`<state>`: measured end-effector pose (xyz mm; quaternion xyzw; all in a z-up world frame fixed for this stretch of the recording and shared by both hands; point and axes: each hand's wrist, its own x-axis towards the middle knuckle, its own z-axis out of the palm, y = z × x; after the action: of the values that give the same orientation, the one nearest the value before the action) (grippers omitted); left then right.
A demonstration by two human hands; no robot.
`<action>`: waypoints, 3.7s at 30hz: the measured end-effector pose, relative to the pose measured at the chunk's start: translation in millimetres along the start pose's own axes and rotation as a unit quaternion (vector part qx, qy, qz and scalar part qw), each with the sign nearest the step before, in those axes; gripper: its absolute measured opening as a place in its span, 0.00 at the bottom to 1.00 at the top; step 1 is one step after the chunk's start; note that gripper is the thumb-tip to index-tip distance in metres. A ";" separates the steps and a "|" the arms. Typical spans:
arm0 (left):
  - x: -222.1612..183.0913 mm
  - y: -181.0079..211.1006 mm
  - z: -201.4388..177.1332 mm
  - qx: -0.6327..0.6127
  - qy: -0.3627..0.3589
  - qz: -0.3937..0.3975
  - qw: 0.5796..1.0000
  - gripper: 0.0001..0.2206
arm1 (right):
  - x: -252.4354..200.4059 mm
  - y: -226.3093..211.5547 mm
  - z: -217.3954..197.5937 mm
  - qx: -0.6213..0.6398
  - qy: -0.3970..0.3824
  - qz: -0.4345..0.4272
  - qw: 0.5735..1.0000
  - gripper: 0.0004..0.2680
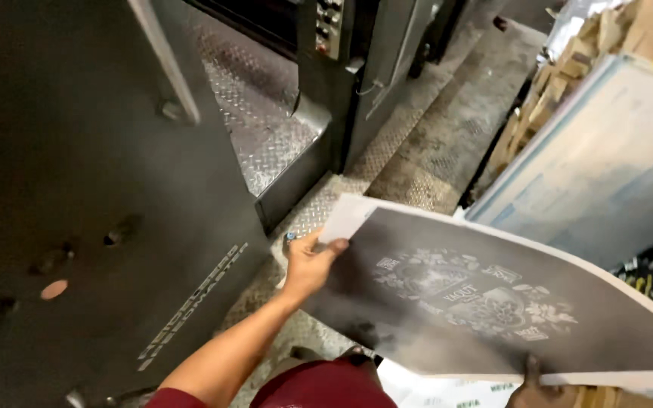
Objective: The recorder walks through a print shop, inspects various printed sheets, and flips through stacks of paper.
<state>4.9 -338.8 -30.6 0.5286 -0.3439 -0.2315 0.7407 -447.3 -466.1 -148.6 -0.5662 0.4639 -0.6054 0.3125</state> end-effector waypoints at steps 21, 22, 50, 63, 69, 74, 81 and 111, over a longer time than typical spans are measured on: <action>263.2 -109.0 200.7 0.134 0.224 0.071 0.963 0.12 | 426.9 91.5 313.8 -0.125 0.073 -0.052 0.988 0.16; 284.7 -114.1 209.8 0.130 0.211 0.075 0.966 0.12 | 449.7 96.2 326.7 -0.127 0.088 -0.051 0.987 0.16; 756.4 -312.8 546.6 0.103 0.272 0.031 0.956 0.09 | 1057.2 313.7 567.5 -0.047 -0.020 -0.001 0.999 0.15; 999.8 -455.5 672.3 0.073 0.246 0.028 0.966 0.07 | 1310.5 452.3 685.9 -0.040 -0.013 -0.017 0.999 0.14; 1133.1 -491.1 732.7 0.125 0.247 0.030 0.960 0.08 | 1424.4 489.1 733.7 -0.075 0.002 -0.016 0.997 0.14; 1220.8 -531.5 776.2 0.113 0.216 0.018 0.970 0.08 | 1507.6 530.0 765.8 -0.048 0.009 0.022 0.999 0.14; 1331.3 -583.5 874.6 0.213 0.200 0.022 0.956 0.08 | 1643.0 630.3 825.8 -0.018 -0.008 0.026 0.999 0.15; 1815.0 -795.7 1159.6 0.064 0.247 -0.090 0.963 0.13 | 2194.5 819.1 1045.1 -0.154 -0.044 0.061 0.985 0.17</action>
<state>337.6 -2610.4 -62.8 0.6447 -0.1152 -0.1369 0.7432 93.1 -2973.2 -105.0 -0.6038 0.5711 -0.4813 0.2785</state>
